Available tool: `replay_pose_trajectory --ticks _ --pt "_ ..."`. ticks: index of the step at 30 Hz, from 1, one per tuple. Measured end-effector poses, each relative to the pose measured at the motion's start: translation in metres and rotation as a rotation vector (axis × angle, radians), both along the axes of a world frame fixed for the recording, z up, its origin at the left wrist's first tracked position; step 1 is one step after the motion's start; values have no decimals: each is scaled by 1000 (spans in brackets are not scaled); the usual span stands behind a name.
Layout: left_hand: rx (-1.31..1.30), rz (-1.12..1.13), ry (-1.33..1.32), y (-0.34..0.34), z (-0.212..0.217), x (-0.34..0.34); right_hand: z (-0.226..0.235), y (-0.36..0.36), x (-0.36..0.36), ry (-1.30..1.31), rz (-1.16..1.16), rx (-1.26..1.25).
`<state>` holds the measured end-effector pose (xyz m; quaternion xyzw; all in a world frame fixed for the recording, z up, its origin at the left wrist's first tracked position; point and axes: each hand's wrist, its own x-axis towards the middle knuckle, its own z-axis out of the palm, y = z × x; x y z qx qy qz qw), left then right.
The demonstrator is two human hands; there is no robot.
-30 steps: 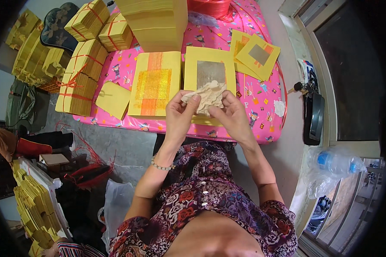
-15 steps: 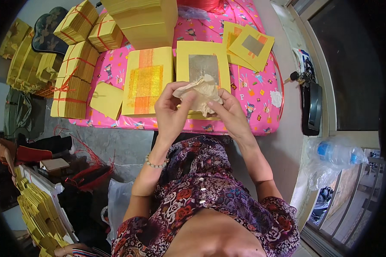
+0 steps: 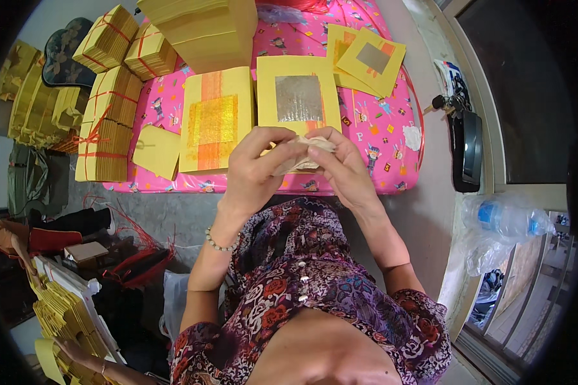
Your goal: Counting and tying bundles of joss paper with red ribbon.
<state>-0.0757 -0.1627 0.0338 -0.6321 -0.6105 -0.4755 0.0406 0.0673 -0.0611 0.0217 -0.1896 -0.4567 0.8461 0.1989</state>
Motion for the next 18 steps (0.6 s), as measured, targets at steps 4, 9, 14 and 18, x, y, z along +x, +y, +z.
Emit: replay_pose_trajectory --ticks 4,9,14,18 --pt "47 85 -494 -4 16 18 21 -4 10 25 -135 206" --pt "225 -296 -1171 -20 87 44 107 -27 17 339 -242 534" --pt "344 -322 -1230 15 131 62 150 -60 63 221 -400 490" --pt "504 -19 -1200 4 145 39 158 -105 134 188 -368 405"
